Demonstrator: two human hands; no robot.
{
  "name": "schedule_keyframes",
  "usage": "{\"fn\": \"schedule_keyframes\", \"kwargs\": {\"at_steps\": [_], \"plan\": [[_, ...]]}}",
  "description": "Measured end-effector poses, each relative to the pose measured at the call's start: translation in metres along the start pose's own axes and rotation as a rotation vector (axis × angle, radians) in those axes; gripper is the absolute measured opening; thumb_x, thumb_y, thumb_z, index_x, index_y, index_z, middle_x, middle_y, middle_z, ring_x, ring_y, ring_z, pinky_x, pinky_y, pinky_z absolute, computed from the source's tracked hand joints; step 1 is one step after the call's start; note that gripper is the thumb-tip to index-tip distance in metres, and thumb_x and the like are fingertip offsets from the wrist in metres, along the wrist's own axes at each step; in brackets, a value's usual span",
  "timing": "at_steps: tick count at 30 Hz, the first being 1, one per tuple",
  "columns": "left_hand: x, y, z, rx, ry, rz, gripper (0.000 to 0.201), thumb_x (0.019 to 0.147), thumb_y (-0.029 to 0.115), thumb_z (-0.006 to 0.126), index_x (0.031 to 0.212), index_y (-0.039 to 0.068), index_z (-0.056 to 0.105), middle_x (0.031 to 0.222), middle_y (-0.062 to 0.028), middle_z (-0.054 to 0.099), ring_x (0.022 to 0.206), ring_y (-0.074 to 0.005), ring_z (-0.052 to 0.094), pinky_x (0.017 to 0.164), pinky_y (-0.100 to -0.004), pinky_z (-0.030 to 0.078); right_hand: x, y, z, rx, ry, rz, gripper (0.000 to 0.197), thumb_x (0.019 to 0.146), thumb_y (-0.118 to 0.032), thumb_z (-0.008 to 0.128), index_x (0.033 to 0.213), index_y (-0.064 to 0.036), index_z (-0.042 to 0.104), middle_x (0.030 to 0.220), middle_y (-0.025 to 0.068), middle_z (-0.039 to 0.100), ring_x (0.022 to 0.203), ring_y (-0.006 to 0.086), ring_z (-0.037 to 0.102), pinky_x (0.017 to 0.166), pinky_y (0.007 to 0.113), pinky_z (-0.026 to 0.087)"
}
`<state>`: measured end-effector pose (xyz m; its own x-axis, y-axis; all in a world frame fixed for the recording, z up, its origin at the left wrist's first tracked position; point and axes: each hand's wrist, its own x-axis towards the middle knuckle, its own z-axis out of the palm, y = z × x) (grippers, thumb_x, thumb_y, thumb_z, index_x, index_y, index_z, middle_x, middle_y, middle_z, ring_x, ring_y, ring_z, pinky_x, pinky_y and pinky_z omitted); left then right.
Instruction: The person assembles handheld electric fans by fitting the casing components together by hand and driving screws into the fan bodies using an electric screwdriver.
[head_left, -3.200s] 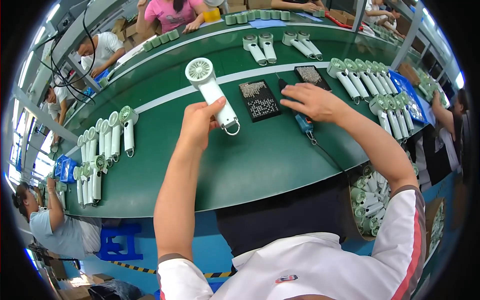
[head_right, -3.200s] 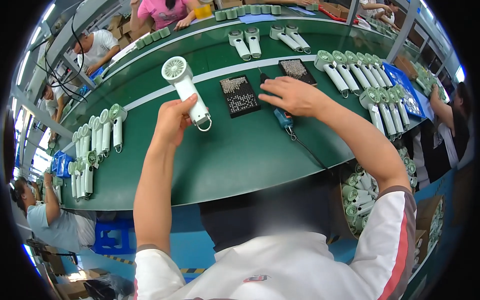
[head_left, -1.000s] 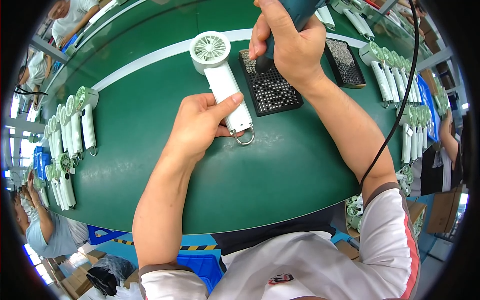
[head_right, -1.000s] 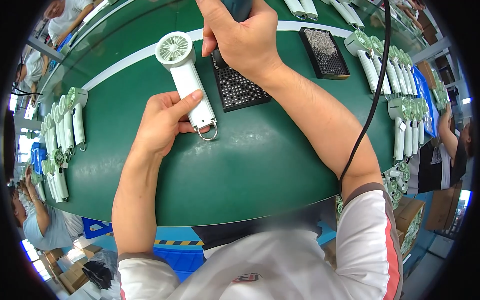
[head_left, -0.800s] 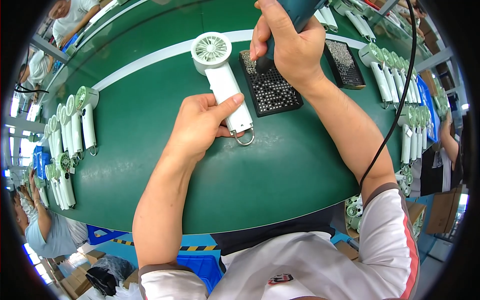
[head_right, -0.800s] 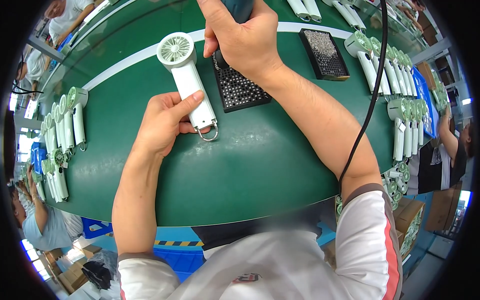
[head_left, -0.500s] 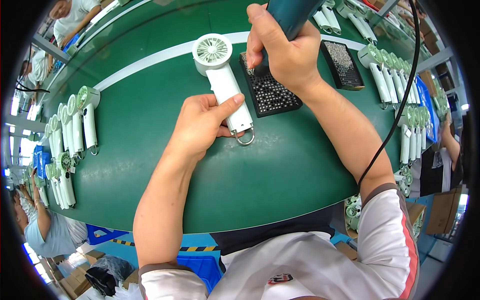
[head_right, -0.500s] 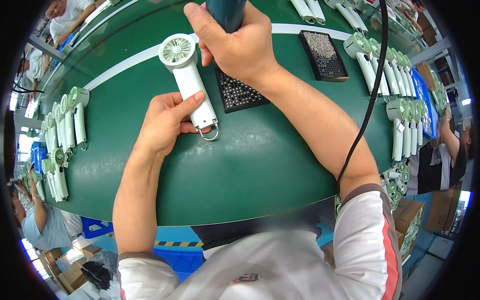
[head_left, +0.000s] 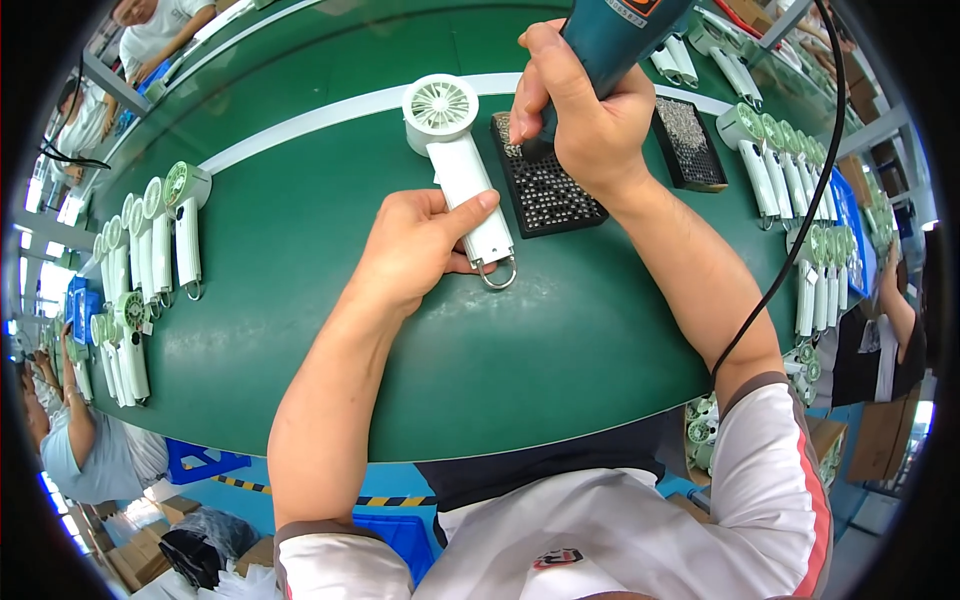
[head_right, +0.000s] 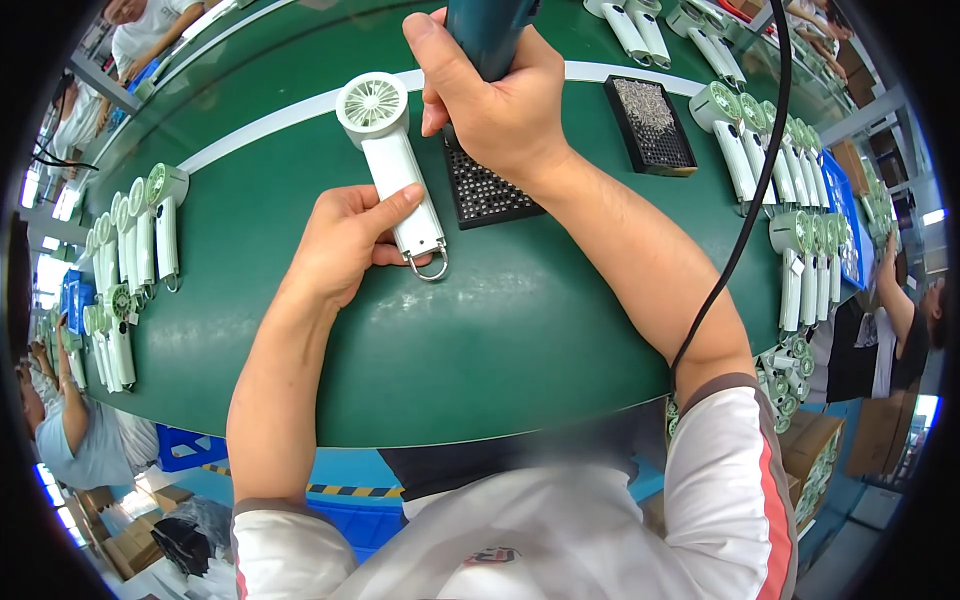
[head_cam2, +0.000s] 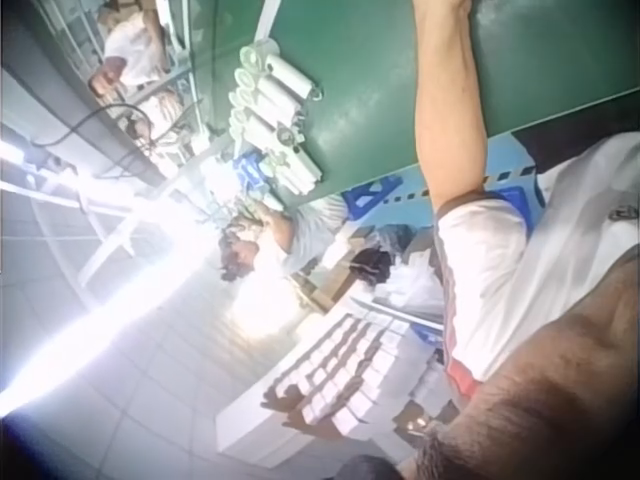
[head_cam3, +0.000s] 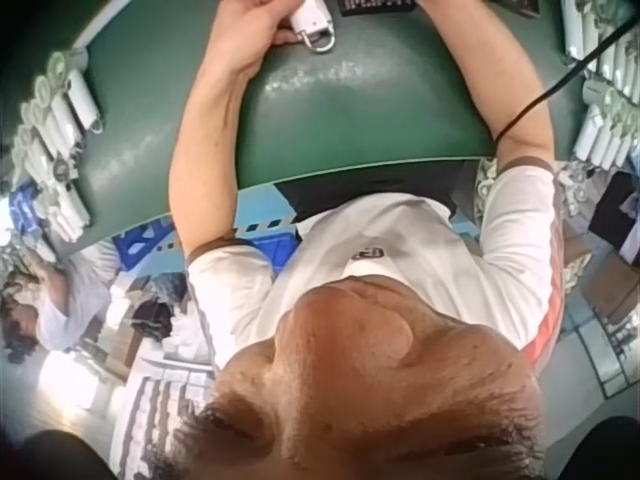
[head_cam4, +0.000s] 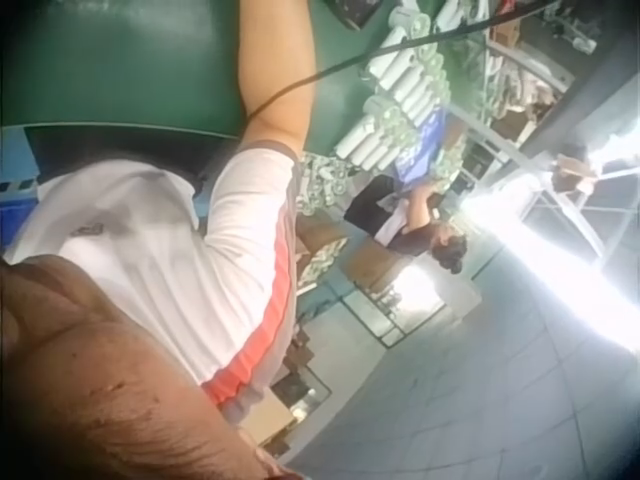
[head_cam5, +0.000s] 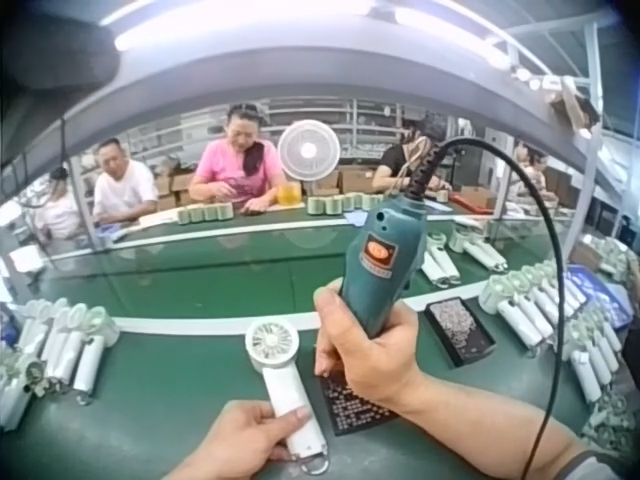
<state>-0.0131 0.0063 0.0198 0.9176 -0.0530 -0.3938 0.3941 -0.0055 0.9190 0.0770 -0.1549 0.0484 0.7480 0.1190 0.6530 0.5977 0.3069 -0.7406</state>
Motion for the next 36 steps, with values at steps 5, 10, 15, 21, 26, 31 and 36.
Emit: {"fn": "schedule_keyframes", "kwargs": {"at_steps": [5,10,15,21,26,31,36], "plan": [[0.000,0.001,0.000,-0.004,-0.004,0.001,0.042,0.097,0.028,0.075,0.102,-0.013,0.068,0.087,-0.0170,0.074,0.069,-0.0208,0.073,0.062,-0.0307,0.061,0.002,-0.003,-0.004,0.028,-0.024,-0.010,0.018,0.103,-0.013,0.063,0.101,0.0044,0.060,0.063,0.0062,0.060,0.050,0.0155,0.059,0.048,0.033,0.052],[0.000,0.000,0.002,-0.029,0.001,0.005,0.040,0.098,0.026,0.074,0.102,-0.013,0.067,0.087,-0.0172,0.073,0.069,-0.0213,0.073,0.061,-0.0313,0.062,0.002,-0.010,-0.003,0.003,-0.007,-0.028,0.020,0.106,-0.017,0.058,0.107,0.0032,0.059,0.064,0.0066,0.057,0.048,0.0163,0.057,0.047,0.034,0.051],[0.002,-0.002,-0.002,-0.074,-0.001,0.001,0.039,0.098,0.026,0.073,0.099,-0.012,0.067,0.086,-0.0173,0.073,0.069,-0.0213,0.073,0.062,-0.0316,0.063,0.002,-0.049,0.018,0.275,0.164,0.183,0.021,0.105,-0.018,0.060,0.104,0.0026,0.059,0.060,0.0072,0.052,0.045,0.0187,0.053,0.043,0.036,0.049],[0.002,-0.002,-0.003,-0.135,-0.015,0.000,0.038,0.099,0.025,0.072,0.098,-0.012,0.067,0.086,-0.0173,0.073,0.069,-0.0213,0.073,0.063,-0.0317,0.063,-0.014,-0.074,0.037,0.433,0.197,0.246,0.023,0.108,-0.023,0.055,0.106,0.0004,0.058,0.060,0.0071,0.051,0.043,0.0182,0.049,0.041,0.037,0.046],[0.002,-0.001,-0.004,-0.151,-0.036,0.012,0.038,0.100,0.026,0.071,0.099,-0.012,0.068,0.087,-0.0175,0.073,0.070,-0.0208,0.073,0.065,-0.0317,0.064,-0.018,-0.053,0.015,0.355,-0.303,-0.043,0.028,0.109,-0.026,0.047,0.120,-0.0020,0.058,0.063,0.0079,0.052,0.046,0.0166,0.049,0.043,0.034,0.047],[-0.002,0.003,-0.004,-0.107,-0.066,0.006,0.024,0.100,0.017,0.061,0.098,-0.005,0.069,0.094,-0.0140,0.074,0.078,-0.0193,0.074,0.075,-0.0333,0.065,-0.021,-0.053,0.015,0.237,-0.348,-0.079,0.028,0.109,-0.026,0.050,0.118,-0.0008,0.057,0.064,0.0072,0.054,0.047,0.0156,0.050,0.043,0.033,0.048],[-0.005,0.005,-0.004,-0.107,-0.055,0.012,0.023,0.100,0.018,0.061,0.090,-0.001,0.068,0.089,-0.0111,0.072,0.077,-0.0179,0.072,0.075,-0.0335,0.064,-0.024,-0.051,0.017,0.142,-0.382,-0.110,0.028,0.109,-0.027,0.052,0.116,0.0001,0.056,0.064,0.0067,0.055,0.048,0.0149,0.051,0.044,0.033,0.048]]}}
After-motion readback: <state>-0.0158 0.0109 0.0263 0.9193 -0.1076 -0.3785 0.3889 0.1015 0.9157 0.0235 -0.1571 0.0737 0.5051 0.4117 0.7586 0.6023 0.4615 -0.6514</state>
